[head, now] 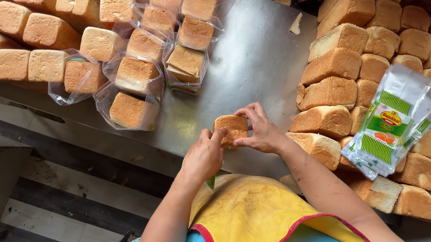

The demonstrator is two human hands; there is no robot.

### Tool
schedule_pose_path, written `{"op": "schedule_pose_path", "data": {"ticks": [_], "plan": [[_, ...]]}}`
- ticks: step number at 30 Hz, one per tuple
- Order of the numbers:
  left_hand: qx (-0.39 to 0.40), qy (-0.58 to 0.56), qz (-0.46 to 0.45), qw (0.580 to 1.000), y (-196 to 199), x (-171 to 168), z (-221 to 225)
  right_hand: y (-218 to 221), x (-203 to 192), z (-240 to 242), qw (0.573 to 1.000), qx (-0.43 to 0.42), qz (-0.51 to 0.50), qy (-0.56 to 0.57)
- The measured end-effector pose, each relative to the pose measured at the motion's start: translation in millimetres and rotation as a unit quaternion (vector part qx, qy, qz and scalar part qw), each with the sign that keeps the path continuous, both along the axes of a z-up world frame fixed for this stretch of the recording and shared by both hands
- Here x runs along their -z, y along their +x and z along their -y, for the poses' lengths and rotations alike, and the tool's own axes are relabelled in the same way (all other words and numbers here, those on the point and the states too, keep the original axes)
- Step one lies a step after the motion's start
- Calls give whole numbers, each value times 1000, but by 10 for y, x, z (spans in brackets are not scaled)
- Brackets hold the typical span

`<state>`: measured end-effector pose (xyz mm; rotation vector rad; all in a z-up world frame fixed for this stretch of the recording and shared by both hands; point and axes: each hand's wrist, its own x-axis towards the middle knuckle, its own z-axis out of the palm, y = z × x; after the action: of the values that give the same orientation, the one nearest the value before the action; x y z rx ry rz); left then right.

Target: Bagging individual loaves of bread into plastic sleeves.

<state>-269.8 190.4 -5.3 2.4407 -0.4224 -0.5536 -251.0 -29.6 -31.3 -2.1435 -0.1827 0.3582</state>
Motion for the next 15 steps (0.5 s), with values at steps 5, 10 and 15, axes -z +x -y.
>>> {"op": "schedule_pose_path", "data": {"ticks": [5,10,15], "plan": [[-3,-23,37,999,-61,44,21,-29,22,32,999,48,0,0],[-7,-17,47,999,-66,43,20,-29,26,68,998,35,41,28],[-9,-47,94,994,-84,204,0,-17,-176,27,994,-39,101,12]]}}
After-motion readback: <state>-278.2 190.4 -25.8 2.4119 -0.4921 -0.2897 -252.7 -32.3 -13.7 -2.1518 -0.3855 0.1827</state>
